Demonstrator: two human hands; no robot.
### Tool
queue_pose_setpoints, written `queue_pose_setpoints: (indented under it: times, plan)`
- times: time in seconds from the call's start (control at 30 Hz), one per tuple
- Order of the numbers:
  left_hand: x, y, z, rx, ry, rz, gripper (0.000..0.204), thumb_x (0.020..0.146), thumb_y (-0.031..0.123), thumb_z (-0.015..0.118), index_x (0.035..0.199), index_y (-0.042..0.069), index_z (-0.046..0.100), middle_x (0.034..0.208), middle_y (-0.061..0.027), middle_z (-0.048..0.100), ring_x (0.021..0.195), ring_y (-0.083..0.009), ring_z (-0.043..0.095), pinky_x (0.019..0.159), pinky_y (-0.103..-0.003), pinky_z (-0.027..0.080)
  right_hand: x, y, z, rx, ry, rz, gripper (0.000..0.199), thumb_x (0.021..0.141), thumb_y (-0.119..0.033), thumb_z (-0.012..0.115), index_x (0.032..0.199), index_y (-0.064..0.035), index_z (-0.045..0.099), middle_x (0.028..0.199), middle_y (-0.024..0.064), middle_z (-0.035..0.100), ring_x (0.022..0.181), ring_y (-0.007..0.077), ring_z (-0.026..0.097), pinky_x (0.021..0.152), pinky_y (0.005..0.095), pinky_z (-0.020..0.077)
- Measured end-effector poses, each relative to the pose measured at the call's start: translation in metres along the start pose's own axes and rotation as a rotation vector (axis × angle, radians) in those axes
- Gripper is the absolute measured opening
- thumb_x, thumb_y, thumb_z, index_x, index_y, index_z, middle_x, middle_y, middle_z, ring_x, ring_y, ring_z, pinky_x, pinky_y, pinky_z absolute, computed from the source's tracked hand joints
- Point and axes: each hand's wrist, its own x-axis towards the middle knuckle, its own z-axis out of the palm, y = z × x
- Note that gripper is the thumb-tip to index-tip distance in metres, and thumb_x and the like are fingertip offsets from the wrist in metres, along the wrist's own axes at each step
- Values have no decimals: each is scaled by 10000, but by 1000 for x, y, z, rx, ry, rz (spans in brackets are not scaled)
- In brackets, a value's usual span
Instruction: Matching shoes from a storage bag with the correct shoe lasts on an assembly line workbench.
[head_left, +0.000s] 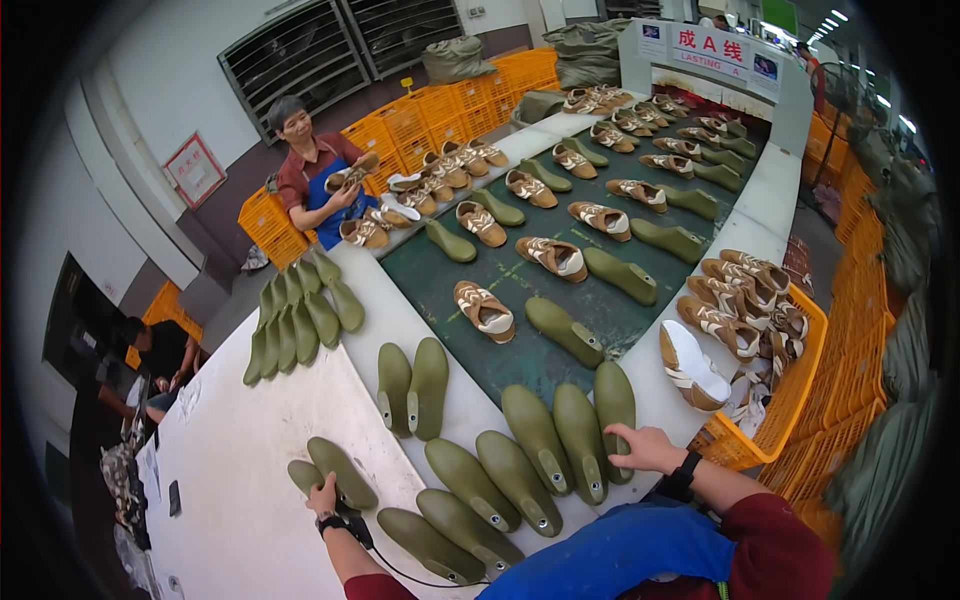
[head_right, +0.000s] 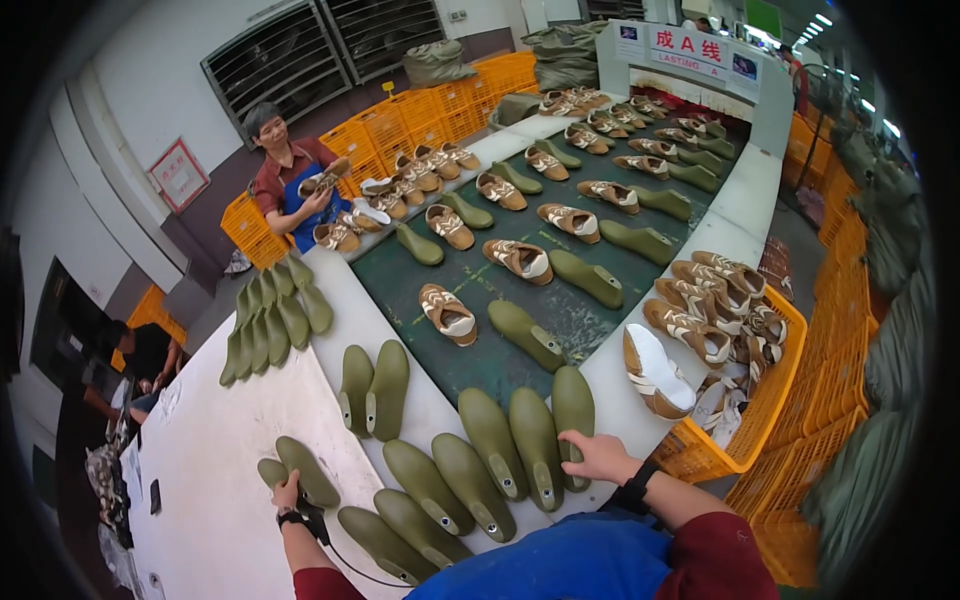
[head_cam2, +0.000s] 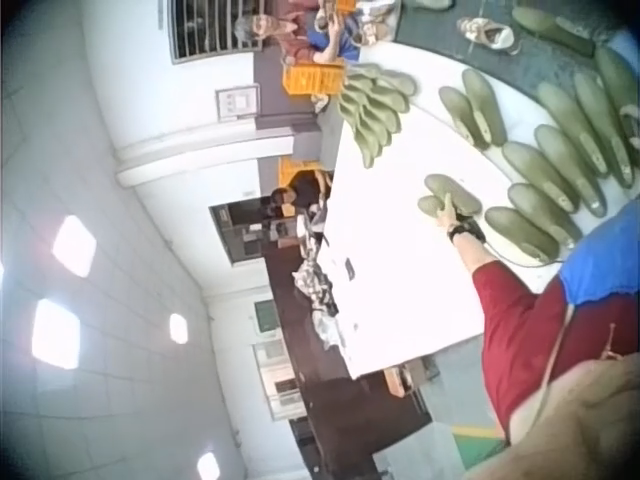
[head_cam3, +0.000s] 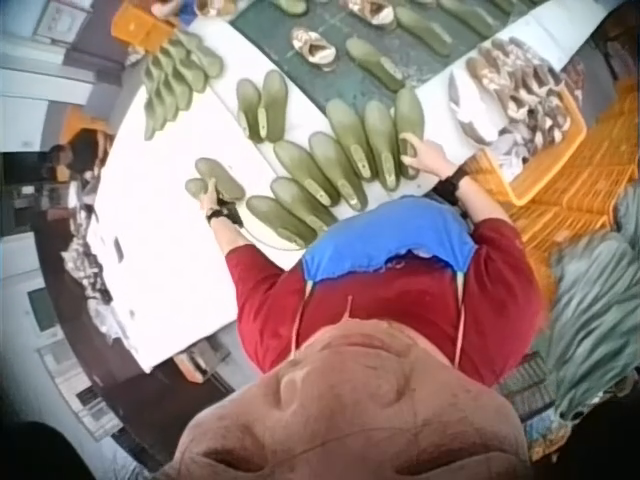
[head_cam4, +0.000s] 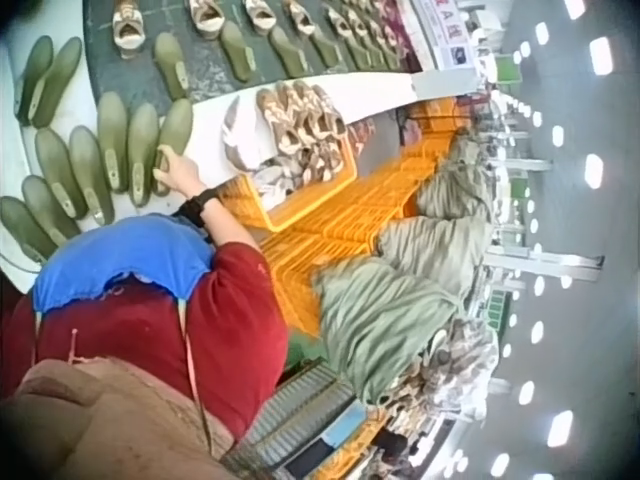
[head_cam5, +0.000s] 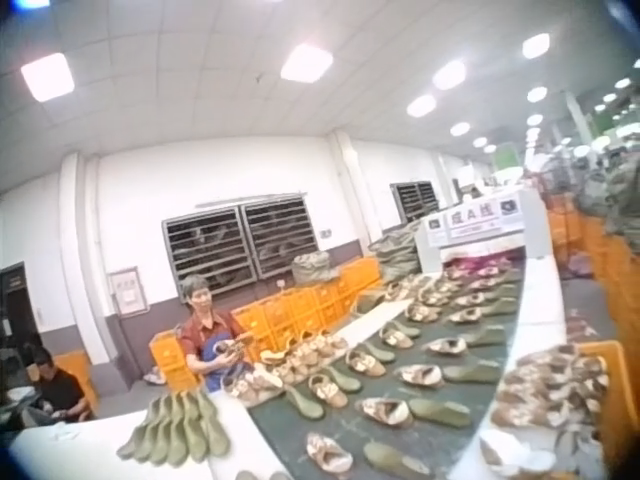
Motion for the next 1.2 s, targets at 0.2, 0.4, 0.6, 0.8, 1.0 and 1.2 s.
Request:
queue_pose_setpoints:
  times: [0.2,0.4,0.6,0.8,1.0,1.2]
  plan:
    - [-14,42,-4,205,-133,125,715,576,432,715,1036,-102,601,1112,-372,522,1052,-450,506,967,-405,385,-1,3,2,-9,11,25,513,756,-446,604,1202,-233,465,764,156,633,713,369,619,637,444,483]
    - [-22,55,13,32,43,109,699,581,482,685,971,-96,630,1074,-295,589,1004,-478,525,939,-428,408,-1,3,9,-17,0,7,514,756,-447,598,1204,-237,461,763,157,631,705,368,617,634,439,483]
    - [-46,126,44,-8,-182,384,650,672,531,625,1008,-26,644,1096,-279,586,1107,-441,484,983,-438,361,-9,5,7,-7,14,10,530,761,-445,596,1217,-217,451,772,171,632,713,375,618,651,453,483]
    - [-115,190,7,-150,-55,940,655,778,290,662,1306,-4,410,1334,-292,379,1250,-408,366,1026,-444,322,-10,33,3,145,149,-41,625,801,-472,590,1304,-157,395,839,193,636,745,381,613,663,442,486]
    - [-361,289,-100,-830,-871,1293,504,907,183,516,1345,-6,352,1232,-180,522,1195,-253,476,1030,-370,340,-24,117,-52,-229,717,11,431,752,-327,663,1121,-121,581,934,171,605,892,330,575,750,424,469]
    - [-493,266,-197,-1355,-1031,1606,294,823,382,665,1053,212,593,861,-71,594,722,-218,541,668,-414,447,-25,166,-67,-308,357,228,497,719,-372,682,1142,-135,576,1079,152,546,980,359,538,804,452,474]
